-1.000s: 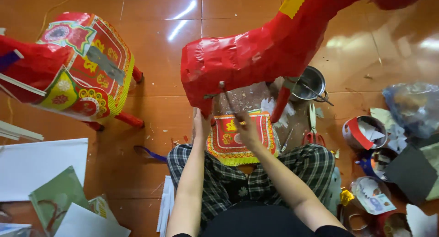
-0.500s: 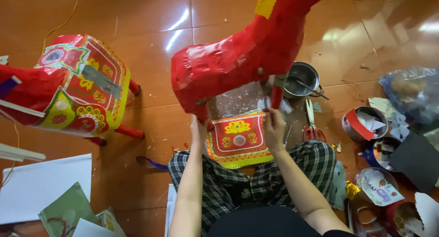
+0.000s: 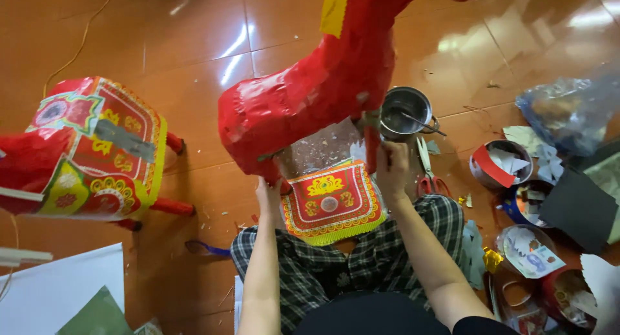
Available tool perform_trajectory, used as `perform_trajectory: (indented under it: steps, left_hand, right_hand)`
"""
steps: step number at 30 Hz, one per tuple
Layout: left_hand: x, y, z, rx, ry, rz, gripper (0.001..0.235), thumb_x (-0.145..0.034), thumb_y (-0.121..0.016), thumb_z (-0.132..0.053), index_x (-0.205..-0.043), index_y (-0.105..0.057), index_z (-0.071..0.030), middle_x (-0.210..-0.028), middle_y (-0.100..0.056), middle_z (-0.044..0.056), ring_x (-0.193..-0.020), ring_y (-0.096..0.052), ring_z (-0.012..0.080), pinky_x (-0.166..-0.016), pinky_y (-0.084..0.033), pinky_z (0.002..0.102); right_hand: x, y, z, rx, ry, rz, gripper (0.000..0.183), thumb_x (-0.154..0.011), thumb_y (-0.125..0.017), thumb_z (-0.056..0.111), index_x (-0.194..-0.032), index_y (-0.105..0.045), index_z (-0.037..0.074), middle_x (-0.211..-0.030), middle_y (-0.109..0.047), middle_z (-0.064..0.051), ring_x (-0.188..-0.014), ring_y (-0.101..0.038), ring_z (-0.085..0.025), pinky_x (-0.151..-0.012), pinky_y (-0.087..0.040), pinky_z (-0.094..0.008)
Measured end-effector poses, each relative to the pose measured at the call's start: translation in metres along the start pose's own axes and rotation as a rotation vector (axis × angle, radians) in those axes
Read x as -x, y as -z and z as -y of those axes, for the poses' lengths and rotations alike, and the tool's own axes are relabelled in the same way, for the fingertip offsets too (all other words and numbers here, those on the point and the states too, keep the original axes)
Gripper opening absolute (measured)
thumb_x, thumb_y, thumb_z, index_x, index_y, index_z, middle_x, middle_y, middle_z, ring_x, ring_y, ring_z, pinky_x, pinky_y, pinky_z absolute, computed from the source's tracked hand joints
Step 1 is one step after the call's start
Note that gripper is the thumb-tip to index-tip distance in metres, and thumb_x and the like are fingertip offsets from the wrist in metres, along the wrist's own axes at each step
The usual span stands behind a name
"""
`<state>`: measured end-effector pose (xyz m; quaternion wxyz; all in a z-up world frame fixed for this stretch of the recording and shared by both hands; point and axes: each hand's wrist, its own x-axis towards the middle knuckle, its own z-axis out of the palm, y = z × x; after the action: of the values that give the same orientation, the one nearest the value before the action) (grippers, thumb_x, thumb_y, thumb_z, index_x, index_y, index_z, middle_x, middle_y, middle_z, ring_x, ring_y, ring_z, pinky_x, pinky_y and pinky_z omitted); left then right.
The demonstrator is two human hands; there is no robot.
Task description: Assembling and decorating traditional paper horses by gluing paper cutouts onto a frame.
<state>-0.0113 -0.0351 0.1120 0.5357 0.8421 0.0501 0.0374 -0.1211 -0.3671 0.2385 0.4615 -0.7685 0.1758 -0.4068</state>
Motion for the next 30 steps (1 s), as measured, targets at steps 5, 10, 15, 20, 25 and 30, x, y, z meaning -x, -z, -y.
perform_trajectory:
  steps: [5,10,15,20,25,30]
  left_hand:
    - [-0.007,0.0,0.014,-0.014,-0.028,-0.031,0.047,-0.089,-0.088,-0.009,-0.127,-0.061,-0.004,-0.109,-0.078,0.031,-0.103,-0.076,0.0543,-0.081,-0.066,0.061]
    - [0.002,0.008,0.001,-0.061,0.126,0.078,0.07,-0.092,-0.09,-0.022,-0.149,-0.05,-0.014,-0.129,-0.075,0.024,-0.118,-0.073,0.0473,-0.097,-0.063,0.059]
    - [0.049,0.009,0.005,0.34,0.408,-0.009,0.069,-0.097,-0.087,-0.028,-0.152,-0.046,-0.022,-0.12,-0.075,0.005,-0.106,-0.077,0.0234,-0.098,-0.063,0.037]
    - [0.108,-0.008,0.048,-0.204,0.02,0.209,0.077,-0.087,-0.087,-0.009,-0.156,-0.052,-0.01,-0.125,-0.071,0.031,-0.105,-0.077,0.0492,-0.08,-0.068,0.056]
    - [0.119,-0.005,0.008,-0.237,0.06,0.471,0.063,-0.103,-0.074,-0.017,-0.161,-0.051,-0.005,-0.145,-0.062,0.03,-0.137,-0.062,0.0511,-0.108,-0.057,0.06]
    - [0.116,-0.06,0.073,-0.506,-0.188,0.528,0.088,-0.097,-0.082,-0.039,-0.169,-0.041,-0.011,-0.173,-0.031,0.023,-0.159,-0.031,0.0461,-0.123,-0.039,0.057]
  right_hand:
    - [-0.041,0.011,-0.037,0.08,-0.044,-0.079,0.009,-0.113,-0.068,0.012,-0.119,-0.067,0.007,-0.103,-0.064,-0.015,-0.093,-0.069,-0.032,-0.075,-0.057,-0.039]
    - [-0.098,0.035,-0.205,0.921,-0.28,0.44,0.022,-0.107,-0.066,0.04,-0.113,-0.078,0.022,-0.108,-0.077,-0.014,-0.103,-0.078,-0.042,-0.083,-0.064,-0.057]
    - [-0.128,0.015,-0.2,1.18,-0.132,0.559,0.029,-0.11,-0.056,0.028,-0.112,-0.08,0.012,-0.11,-0.074,-0.015,-0.099,-0.078,-0.04,-0.074,-0.062,-0.062]
    - [-0.14,0.007,-0.269,1.366,0.26,0.697,0.022,-0.098,-0.068,0.018,-0.09,-0.087,0.011,-0.104,-0.067,-0.016,-0.096,-0.066,-0.042,-0.072,-0.059,-0.066]
    - [-0.123,0.043,-0.162,1.185,0.004,0.82,0.03,-0.1,-0.057,0.014,-0.106,-0.087,0.01,-0.093,-0.077,-0.016,-0.088,-0.08,-0.037,-0.069,-0.062,-0.053]
    - [-0.079,0.097,-0.165,0.511,-0.423,0.726,0.035,-0.11,-0.051,0.011,-0.136,-0.073,0.009,-0.094,-0.077,-0.016,-0.082,-0.072,-0.028,-0.07,-0.059,-0.038]
